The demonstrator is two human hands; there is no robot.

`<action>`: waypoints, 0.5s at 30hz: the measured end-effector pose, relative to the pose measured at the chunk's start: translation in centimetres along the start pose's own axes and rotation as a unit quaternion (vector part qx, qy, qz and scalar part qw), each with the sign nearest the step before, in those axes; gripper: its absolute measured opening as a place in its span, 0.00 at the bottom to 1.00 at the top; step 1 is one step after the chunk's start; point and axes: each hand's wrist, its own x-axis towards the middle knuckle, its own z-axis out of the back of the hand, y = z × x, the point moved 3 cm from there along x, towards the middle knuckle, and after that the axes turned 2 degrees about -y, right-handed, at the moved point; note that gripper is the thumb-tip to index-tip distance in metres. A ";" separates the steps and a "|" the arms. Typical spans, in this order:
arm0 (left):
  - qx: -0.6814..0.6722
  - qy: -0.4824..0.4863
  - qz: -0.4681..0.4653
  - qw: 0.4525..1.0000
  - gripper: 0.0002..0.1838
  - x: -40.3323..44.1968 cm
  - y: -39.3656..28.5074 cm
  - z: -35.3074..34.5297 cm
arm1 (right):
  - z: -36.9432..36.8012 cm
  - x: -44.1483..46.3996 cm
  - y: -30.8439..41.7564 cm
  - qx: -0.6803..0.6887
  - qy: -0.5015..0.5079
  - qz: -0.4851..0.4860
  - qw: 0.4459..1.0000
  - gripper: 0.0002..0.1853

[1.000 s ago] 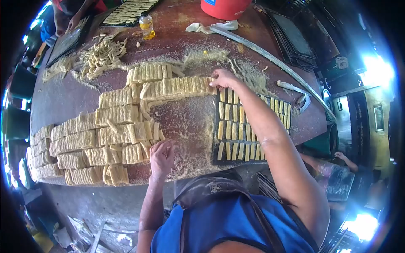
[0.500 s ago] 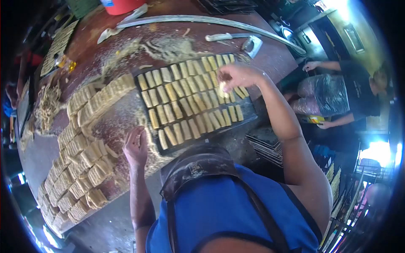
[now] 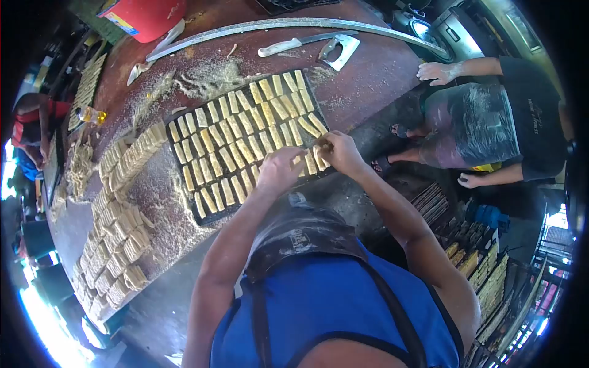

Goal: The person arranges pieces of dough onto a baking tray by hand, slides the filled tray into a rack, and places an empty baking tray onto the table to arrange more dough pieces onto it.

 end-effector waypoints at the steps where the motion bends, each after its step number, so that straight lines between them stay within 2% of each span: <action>1: 0.012 -0.026 -0.049 0.998 0.15 0.1 0.3 -0.8 | 0.4 -0.2 -0.3 0.039 -0.032 -0.020 0.999 0.11; 2: 0.013 -0.029 -0.049 0.998 0.15 0.3 0.7 -1.5 | 0.8 -0.1 -0.7 0.039 -0.030 -0.018 0.999 0.11; 4: 0.043 -0.022 -0.051 0.998 0.15 0.5 0.6 -2.4 | 1.8 -0.1 -1.1 0.048 0.036 -0.039 0.997 0.12; 5: 0.080 -0.008 -0.029 0.996 0.18 0.4 0.6 -3.0 | 2.5 0.4 -1.3 0.013 0.088 -0.028 0.996 0.12; 6: 0.081 -0.006 -0.027 0.996 0.18 0.5 0.2 -3.5 | 2.6 1.0 -1.6 0.015 0.090 -0.029 0.995 0.12; 8: 0.158 0.024 -0.045 0.986 0.21 0.7 -0.7 -4.5 | 1.8 2.3 -2.0 -0.068 0.130 -0.045 0.988 0.12; 9: 0.188 0.061 -0.028 0.980 0.24 1.0 -1.5 -4.7 | 1.1 2.9 -2.3 -0.080 0.149 -0.047 0.984 0.13; 10: 0.190 0.061 -0.030 0.979 0.24 1.1 -1.7 -5.0 | 0.7 2.7 -3.1 -0.079 0.146 -0.046 0.985 0.13; 12: 0.224 0.043 -0.049 0.972 0.26 1.1 -1.8 -5.1 | 0.5 2.7 -3.0 -0.102 0.058 0.037 0.992 0.16; 15: 0.230 0.039 -0.055 0.971 0.26 1.1 -1.7 -5.0 | 1.4 1.6 -2.3 -0.085 0.068 0.002 0.994 0.18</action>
